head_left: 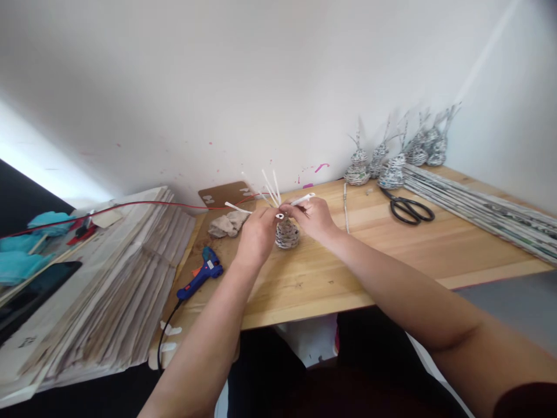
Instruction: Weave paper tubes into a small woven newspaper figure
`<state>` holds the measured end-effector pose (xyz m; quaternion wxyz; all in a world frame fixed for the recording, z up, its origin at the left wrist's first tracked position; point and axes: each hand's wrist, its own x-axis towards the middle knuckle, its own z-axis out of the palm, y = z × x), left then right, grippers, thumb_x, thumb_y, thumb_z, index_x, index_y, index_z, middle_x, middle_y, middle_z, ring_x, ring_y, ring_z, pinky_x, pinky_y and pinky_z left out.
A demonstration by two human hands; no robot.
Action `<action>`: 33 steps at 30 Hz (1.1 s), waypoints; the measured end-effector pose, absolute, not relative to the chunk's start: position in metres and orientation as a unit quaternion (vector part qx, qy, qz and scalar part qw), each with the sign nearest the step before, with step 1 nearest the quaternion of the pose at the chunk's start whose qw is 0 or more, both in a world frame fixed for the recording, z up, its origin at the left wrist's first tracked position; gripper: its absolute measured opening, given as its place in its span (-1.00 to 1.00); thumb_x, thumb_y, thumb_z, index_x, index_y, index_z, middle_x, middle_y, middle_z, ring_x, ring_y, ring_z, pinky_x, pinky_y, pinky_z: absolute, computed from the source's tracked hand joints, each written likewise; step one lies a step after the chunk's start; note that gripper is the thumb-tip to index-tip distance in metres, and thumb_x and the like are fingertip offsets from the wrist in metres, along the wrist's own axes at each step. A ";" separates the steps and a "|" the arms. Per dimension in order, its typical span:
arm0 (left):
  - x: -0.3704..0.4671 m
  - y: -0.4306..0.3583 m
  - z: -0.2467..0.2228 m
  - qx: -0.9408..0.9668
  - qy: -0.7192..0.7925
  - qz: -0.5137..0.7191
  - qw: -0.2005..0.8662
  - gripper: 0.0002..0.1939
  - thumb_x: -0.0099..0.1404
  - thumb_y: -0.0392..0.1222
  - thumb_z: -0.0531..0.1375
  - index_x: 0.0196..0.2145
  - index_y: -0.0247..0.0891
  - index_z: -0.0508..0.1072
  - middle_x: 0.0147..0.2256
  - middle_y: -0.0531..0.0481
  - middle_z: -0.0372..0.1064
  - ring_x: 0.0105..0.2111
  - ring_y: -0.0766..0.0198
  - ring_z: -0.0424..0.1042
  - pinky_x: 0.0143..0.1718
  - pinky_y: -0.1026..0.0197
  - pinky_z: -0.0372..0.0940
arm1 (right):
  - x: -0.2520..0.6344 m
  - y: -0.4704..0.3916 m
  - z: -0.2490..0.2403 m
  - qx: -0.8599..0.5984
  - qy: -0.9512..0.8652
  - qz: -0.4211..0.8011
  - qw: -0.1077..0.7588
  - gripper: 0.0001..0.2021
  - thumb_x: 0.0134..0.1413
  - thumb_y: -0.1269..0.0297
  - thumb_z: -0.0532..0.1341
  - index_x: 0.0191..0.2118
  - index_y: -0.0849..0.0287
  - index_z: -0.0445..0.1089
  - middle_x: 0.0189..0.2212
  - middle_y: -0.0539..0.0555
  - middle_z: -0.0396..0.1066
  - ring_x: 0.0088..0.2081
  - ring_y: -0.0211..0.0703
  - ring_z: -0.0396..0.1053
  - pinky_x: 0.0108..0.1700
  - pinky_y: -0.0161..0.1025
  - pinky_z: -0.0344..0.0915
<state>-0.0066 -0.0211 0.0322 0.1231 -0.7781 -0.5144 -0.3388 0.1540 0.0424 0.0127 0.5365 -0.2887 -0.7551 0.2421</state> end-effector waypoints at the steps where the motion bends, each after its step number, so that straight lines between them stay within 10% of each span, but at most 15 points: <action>1: -0.005 -0.022 0.032 -0.780 -0.511 -0.341 0.119 -0.87 0.38 -0.32 0.16 -0.23 -0.26 0.53 -0.27 -0.08 0.54 -0.23 0.17 0.50 -0.17 0.19 0.35 | 0.154 0.043 0.013 -0.297 -0.745 0.252 0.542 -0.66 0.24 -0.03 0.22 -0.31 0.10 0.62 -0.37 0.05 0.62 -0.31 -0.12 0.54 -0.20 -0.26 0.35; 17: 0.006 -0.038 0.023 -0.775 -0.480 -0.318 0.260 -0.78 0.43 -0.29 0.09 -0.07 -0.26 0.50 -0.12 -0.18 0.53 -0.13 0.11 0.48 -0.05 0.12 0.37 | 0.157 0.034 0.026 -0.311 -0.696 0.296 0.576 -0.50 0.23 -0.15 0.15 -0.50 0.18 0.42 -0.59 0.00 0.43 -0.51 -0.26 0.31 -0.43 -0.32 0.17; 33: 0.006 -0.032 0.005 -0.781 -0.477 -0.344 0.210 -0.78 0.42 -0.31 0.10 -0.03 -0.22 0.45 -0.10 -0.17 0.50 -0.09 0.14 0.48 -0.04 0.13 0.39 | 0.160 0.040 0.025 -0.313 -0.697 0.336 0.550 -0.52 0.28 -0.17 0.09 -0.40 0.15 0.41 -0.42 0.08 0.57 -0.40 -0.19 0.50 -0.37 -0.30 0.36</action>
